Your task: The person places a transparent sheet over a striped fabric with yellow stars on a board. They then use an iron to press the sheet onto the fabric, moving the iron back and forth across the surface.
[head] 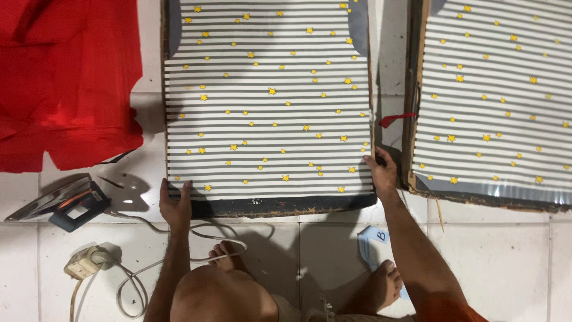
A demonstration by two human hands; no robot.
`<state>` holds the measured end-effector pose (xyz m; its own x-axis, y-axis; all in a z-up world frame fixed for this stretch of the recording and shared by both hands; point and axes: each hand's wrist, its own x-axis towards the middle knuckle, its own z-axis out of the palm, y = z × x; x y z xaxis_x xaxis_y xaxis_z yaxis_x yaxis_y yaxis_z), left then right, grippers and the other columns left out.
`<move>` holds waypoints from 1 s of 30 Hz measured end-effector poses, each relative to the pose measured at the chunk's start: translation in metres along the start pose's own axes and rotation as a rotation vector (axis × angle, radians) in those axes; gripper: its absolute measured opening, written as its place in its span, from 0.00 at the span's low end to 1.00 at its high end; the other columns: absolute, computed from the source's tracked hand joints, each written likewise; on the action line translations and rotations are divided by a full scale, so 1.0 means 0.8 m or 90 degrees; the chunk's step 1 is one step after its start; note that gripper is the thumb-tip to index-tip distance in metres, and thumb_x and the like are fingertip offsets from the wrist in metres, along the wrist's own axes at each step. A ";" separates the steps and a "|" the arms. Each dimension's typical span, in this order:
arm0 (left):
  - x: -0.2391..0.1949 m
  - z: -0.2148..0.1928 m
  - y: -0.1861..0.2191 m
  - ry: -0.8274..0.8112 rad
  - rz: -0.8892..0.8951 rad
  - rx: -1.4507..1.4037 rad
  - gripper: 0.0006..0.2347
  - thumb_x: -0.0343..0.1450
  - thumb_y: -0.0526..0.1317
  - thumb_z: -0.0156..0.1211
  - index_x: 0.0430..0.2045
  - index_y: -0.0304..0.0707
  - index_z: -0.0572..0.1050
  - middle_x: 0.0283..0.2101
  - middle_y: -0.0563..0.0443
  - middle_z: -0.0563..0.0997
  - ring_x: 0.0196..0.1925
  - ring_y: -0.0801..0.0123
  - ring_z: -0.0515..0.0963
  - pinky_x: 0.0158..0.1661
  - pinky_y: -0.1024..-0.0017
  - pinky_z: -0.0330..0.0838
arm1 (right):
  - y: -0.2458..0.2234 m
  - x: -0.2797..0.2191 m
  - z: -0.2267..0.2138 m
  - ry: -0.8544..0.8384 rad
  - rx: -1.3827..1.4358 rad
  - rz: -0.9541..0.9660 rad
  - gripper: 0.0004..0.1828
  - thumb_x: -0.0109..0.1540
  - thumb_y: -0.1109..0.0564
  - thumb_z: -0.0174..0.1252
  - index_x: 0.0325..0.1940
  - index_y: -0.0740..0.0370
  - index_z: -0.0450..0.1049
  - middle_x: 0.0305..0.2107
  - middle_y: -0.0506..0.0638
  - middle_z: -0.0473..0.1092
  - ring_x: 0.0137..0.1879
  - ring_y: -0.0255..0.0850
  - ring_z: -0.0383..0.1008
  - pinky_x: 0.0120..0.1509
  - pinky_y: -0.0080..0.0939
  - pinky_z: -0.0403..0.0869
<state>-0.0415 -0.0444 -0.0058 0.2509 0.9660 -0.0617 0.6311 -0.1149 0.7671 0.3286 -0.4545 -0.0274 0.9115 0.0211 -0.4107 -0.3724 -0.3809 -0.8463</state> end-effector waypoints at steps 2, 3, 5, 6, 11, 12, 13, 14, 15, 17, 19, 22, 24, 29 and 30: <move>0.001 0.001 0.001 0.005 -0.002 -0.018 0.34 0.71 0.54 0.69 0.68 0.31 0.65 0.63 0.26 0.71 0.67 0.32 0.66 0.64 0.40 0.56 | -0.008 -0.004 0.003 0.003 -0.001 -0.001 0.31 0.58 0.50 0.72 0.64 0.54 0.73 0.55 0.59 0.71 0.65 0.50 0.69 0.67 0.50 0.67; 0.001 0.001 0.002 0.003 -0.002 -0.035 0.35 0.71 0.54 0.69 0.68 0.31 0.65 0.64 0.26 0.70 0.67 0.31 0.65 0.65 0.39 0.56 | -0.012 -0.006 0.004 0.012 -0.003 0.003 0.31 0.58 0.50 0.72 0.64 0.54 0.74 0.55 0.59 0.71 0.64 0.50 0.69 0.67 0.50 0.66; -0.003 -0.001 0.012 0.004 -0.005 -0.044 0.34 0.71 0.53 0.70 0.67 0.30 0.65 0.63 0.25 0.70 0.67 0.29 0.65 0.64 0.38 0.55 | -0.022 -0.008 0.005 0.008 -0.012 0.017 0.31 0.58 0.50 0.72 0.64 0.51 0.74 0.55 0.58 0.72 0.64 0.51 0.70 0.66 0.50 0.67; -0.006 -0.003 0.017 -0.001 -0.008 -0.052 0.34 0.71 0.52 0.70 0.67 0.30 0.65 0.62 0.23 0.71 0.67 0.28 0.64 0.64 0.37 0.55 | -0.027 -0.010 0.004 0.009 -0.020 0.035 0.31 0.58 0.49 0.72 0.65 0.49 0.74 0.55 0.57 0.72 0.63 0.52 0.71 0.66 0.51 0.68; 0.001 -0.001 -0.005 -0.003 0.001 -0.051 0.33 0.71 0.52 0.70 0.68 0.32 0.66 0.62 0.25 0.71 0.66 0.29 0.66 0.63 0.38 0.57 | -0.041 -0.027 0.007 0.025 -0.023 0.018 0.32 0.57 0.49 0.73 0.63 0.52 0.74 0.54 0.57 0.73 0.64 0.49 0.70 0.66 0.47 0.67; 0.002 0.000 -0.008 -0.004 0.005 -0.059 0.33 0.71 0.52 0.71 0.67 0.32 0.66 0.62 0.25 0.71 0.65 0.29 0.67 0.62 0.41 0.58 | -0.039 -0.026 0.007 0.021 -0.026 0.025 0.32 0.56 0.48 0.74 0.64 0.51 0.74 0.55 0.56 0.73 0.65 0.49 0.70 0.67 0.48 0.68; -0.002 -0.004 -0.001 -0.004 0.005 -0.059 0.33 0.71 0.52 0.71 0.67 0.32 0.66 0.62 0.25 0.71 0.65 0.29 0.67 0.62 0.41 0.58 | -0.038 -0.026 0.006 0.021 -0.026 0.025 0.32 0.56 0.48 0.74 0.64 0.51 0.74 0.55 0.56 0.73 0.65 0.49 0.70 0.67 0.48 0.68; -0.004 -0.007 0.007 -0.010 -0.001 -0.062 0.33 0.71 0.51 0.70 0.68 0.32 0.66 0.62 0.24 0.71 0.65 0.28 0.66 0.62 0.39 0.58 | -0.037 -0.025 0.005 0.016 -0.024 0.031 0.32 0.57 0.48 0.74 0.64 0.49 0.74 0.55 0.56 0.72 0.65 0.50 0.70 0.67 0.49 0.67; -0.007 -0.010 0.015 -0.016 -0.006 -0.065 0.33 0.71 0.50 0.70 0.68 0.31 0.65 0.62 0.23 0.71 0.65 0.27 0.66 0.63 0.37 0.58 | -0.037 -0.023 0.004 0.011 -0.023 0.036 0.33 0.57 0.48 0.73 0.65 0.48 0.74 0.56 0.56 0.72 0.66 0.50 0.69 0.68 0.50 0.67; 0.000 -0.006 -0.003 -0.019 -0.002 -0.046 0.34 0.70 0.51 0.71 0.68 0.31 0.66 0.62 0.23 0.71 0.65 0.27 0.67 0.62 0.38 0.58 | -0.024 -0.015 0.004 0.006 -0.010 0.028 0.33 0.56 0.49 0.74 0.65 0.50 0.73 0.55 0.57 0.72 0.65 0.51 0.69 0.67 0.50 0.67; 0.002 -0.005 -0.012 -0.024 0.001 -0.026 0.34 0.69 0.51 0.71 0.67 0.32 0.66 0.62 0.23 0.71 0.65 0.28 0.67 0.62 0.38 0.59 | -0.018 -0.013 0.004 0.002 0.000 0.021 0.33 0.56 0.50 0.74 0.64 0.51 0.73 0.54 0.58 0.71 0.65 0.51 0.70 0.67 0.51 0.67; -0.002 -0.011 -0.011 -0.032 0.006 -0.053 0.34 0.69 0.50 0.72 0.68 0.31 0.67 0.62 0.24 0.72 0.65 0.30 0.68 0.62 0.41 0.60 | -0.013 -0.018 0.003 0.013 0.053 -0.020 0.32 0.55 0.56 0.74 0.63 0.58 0.74 0.49 0.55 0.70 0.59 0.44 0.68 0.65 0.46 0.67; -0.003 -0.018 -0.003 -0.056 0.000 -0.049 0.34 0.69 0.47 0.71 0.68 0.29 0.65 0.63 0.23 0.70 0.68 0.31 0.64 0.66 0.44 0.57 | -0.007 -0.019 0.001 0.001 0.082 -0.035 0.32 0.55 0.57 0.74 0.62 0.58 0.74 0.47 0.52 0.71 0.56 0.42 0.69 0.62 0.43 0.68; -0.001 -0.023 -0.004 -0.080 0.002 -0.065 0.33 0.71 0.47 0.70 0.68 0.28 0.64 0.64 0.23 0.68 0.70 0.32 0.62 0.69 0.46 0.54 | -0.004 -0.014 -0.001 -0.019 0.065 -0.009 0.34 0.55 0.56 0.74 0.65 0.56 0.72 0.53 0.57 0.71 0.62 0.48 0.69 0.66 0.48 0.67; 0.002 -0.023 -0.005 -0.087 -0.004 -0.068 0.33 0.70 0.47 0.70 0.68 0.28 0.64 0.65 0.23 0.68 0.70 0.33 0.61 0.69 0.46 0.52 | -0.011 -0.020 -0.001 -0.020 0.067 0.001 0.35 0.56 0.55 0.74 0.66 0.57 0.71 0.55 0.60 0.70 0.65 0.50 0.68 0.68 0.50 0.66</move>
<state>-0.0571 -0.0383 0.0026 0.3495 0.9251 -0.1483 0.5528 -0.0758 0.8298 0.3178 -0.4525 -0.0129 0.9056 0.0502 -0.4211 -0.3917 -0.2811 -0.8761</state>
